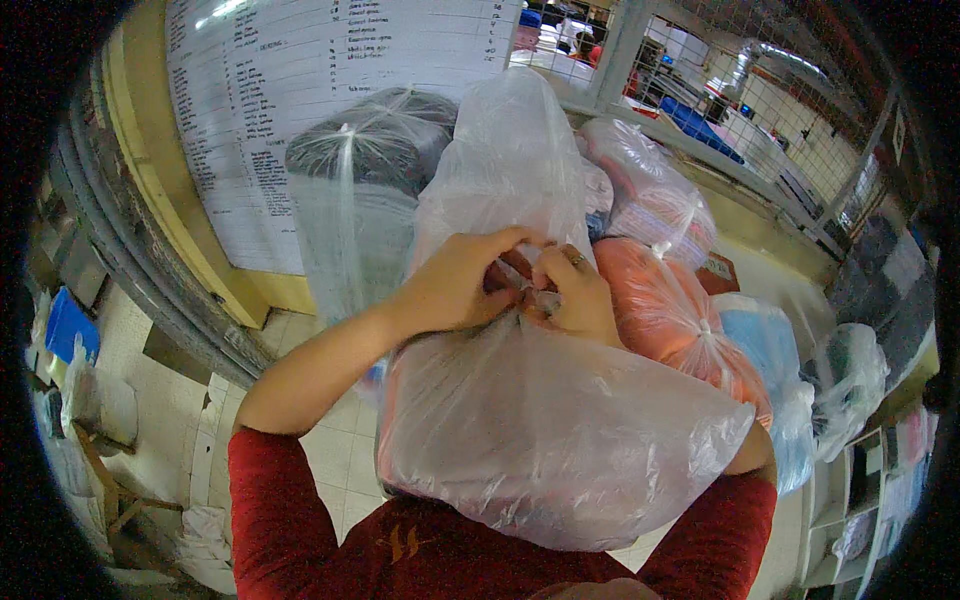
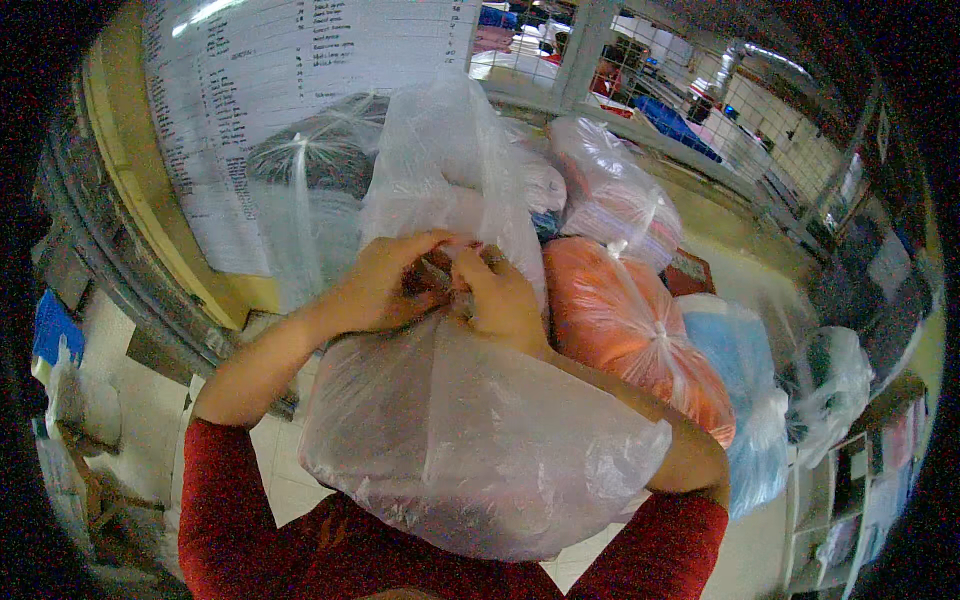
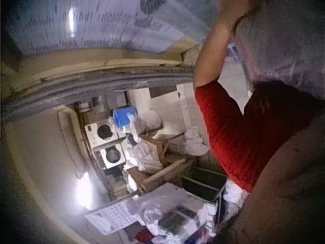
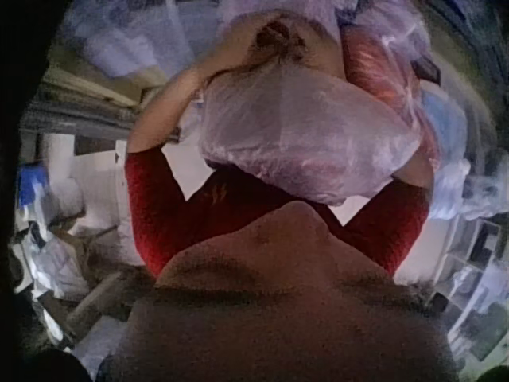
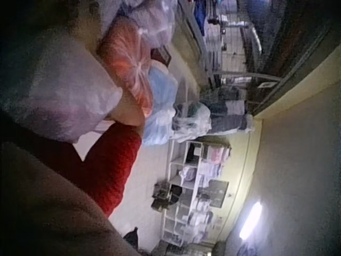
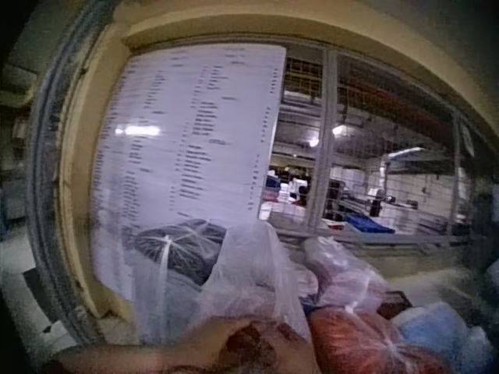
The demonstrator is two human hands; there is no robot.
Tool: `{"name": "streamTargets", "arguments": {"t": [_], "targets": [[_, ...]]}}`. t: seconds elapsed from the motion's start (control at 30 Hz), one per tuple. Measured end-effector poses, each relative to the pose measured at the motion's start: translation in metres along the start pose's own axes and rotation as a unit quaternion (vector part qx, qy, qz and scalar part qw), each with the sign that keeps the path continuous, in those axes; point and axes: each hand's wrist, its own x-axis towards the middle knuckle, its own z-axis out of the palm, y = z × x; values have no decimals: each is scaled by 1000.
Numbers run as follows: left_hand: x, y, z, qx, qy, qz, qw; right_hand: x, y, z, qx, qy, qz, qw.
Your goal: The person folds a stack of pink cloths and places them into a large clear plastic bag with other folded cloths. They then gather the top of the bag and tie it shut with a white twist tie.
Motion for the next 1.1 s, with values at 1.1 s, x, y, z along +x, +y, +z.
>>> {"name": "streamTargets", "arguments": {"t": [1.1], "targets": [[5,-26,5,121,18,-63,990,15,-1,-36,-112,-146,-335,924]]}}
